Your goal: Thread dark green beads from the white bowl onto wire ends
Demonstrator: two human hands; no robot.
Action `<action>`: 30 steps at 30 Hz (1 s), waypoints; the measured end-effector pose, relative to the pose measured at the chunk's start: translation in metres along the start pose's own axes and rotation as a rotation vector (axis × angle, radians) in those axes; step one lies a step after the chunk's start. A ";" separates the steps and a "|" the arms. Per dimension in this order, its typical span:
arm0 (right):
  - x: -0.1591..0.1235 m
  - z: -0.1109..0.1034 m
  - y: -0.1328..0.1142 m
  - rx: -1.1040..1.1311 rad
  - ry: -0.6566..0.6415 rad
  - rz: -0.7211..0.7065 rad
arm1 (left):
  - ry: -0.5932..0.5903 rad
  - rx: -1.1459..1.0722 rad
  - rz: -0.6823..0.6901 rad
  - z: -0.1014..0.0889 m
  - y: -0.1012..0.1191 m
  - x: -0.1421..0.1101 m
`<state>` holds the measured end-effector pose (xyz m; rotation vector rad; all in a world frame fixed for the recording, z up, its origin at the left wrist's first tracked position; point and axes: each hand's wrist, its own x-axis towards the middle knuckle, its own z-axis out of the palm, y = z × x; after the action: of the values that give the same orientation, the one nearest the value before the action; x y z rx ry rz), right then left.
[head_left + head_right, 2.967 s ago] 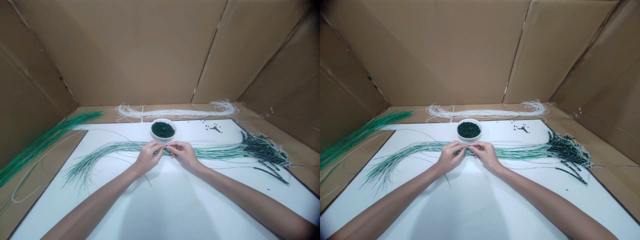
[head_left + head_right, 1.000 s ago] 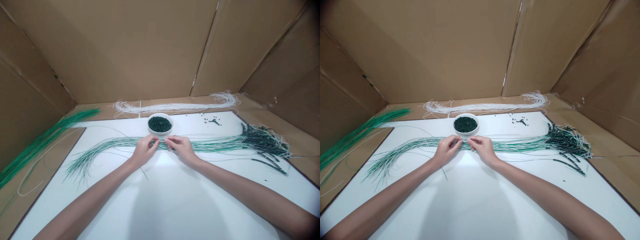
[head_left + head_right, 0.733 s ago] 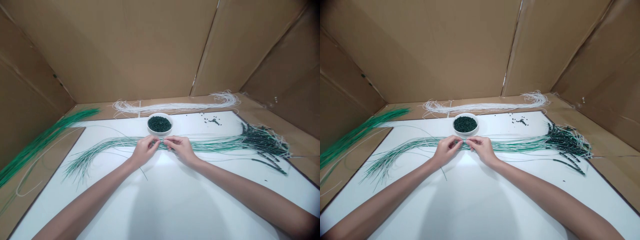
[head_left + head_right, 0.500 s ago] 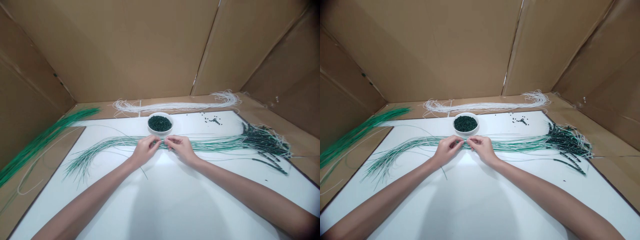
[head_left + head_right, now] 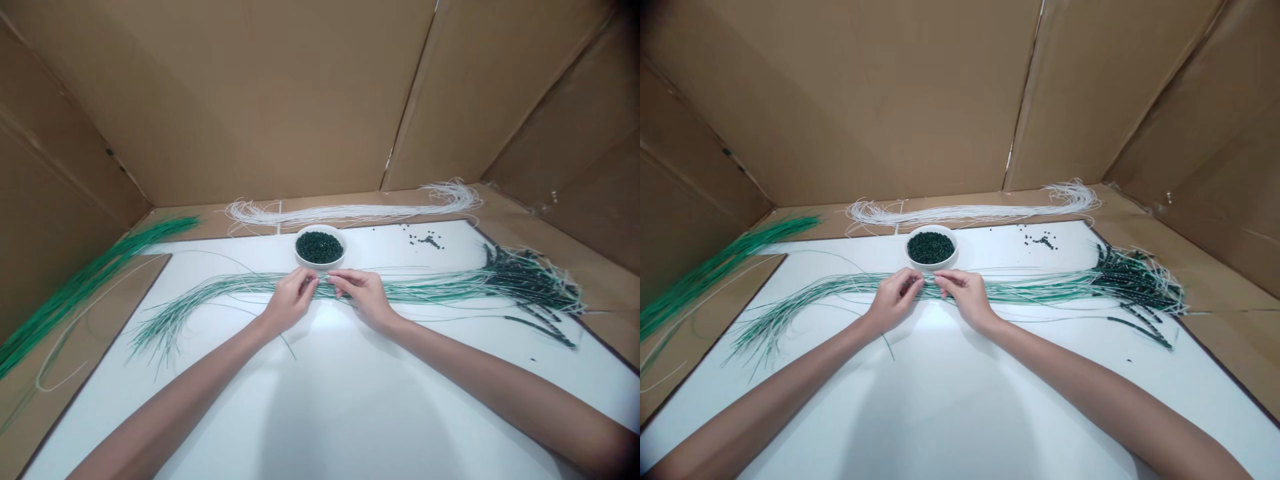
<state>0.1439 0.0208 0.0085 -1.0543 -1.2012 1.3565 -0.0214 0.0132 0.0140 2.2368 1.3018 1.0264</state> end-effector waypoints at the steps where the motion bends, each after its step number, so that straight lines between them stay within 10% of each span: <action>1: 0.000 0.000 0.000 -0.003 -0.005 -0.004 | -0.006 0.005 0.006 0.000 0.000 0.000; 19: 0.002 -0.002 -0.020 -0.137 -0.027 -0.078 | 0.098 -0.023 0.007 -0.009 0.005 0.005; 23: 0.027 -0.008 -0.052 -0.293 -0.005 -0.266 | 0.299 0.015 -0.019 -0.020 0.003 0.024; 30: 0.083 -0.003 -0.046 -0.548 -0.180 -0.173 | 0.374 0.047 -0.037 0.000 -0.012 0.040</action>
<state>0.1425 0.1044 0.0544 -1.1810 -1.8195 1.0235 -0.0160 0.0537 0.0224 2.1108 1.5220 1.4654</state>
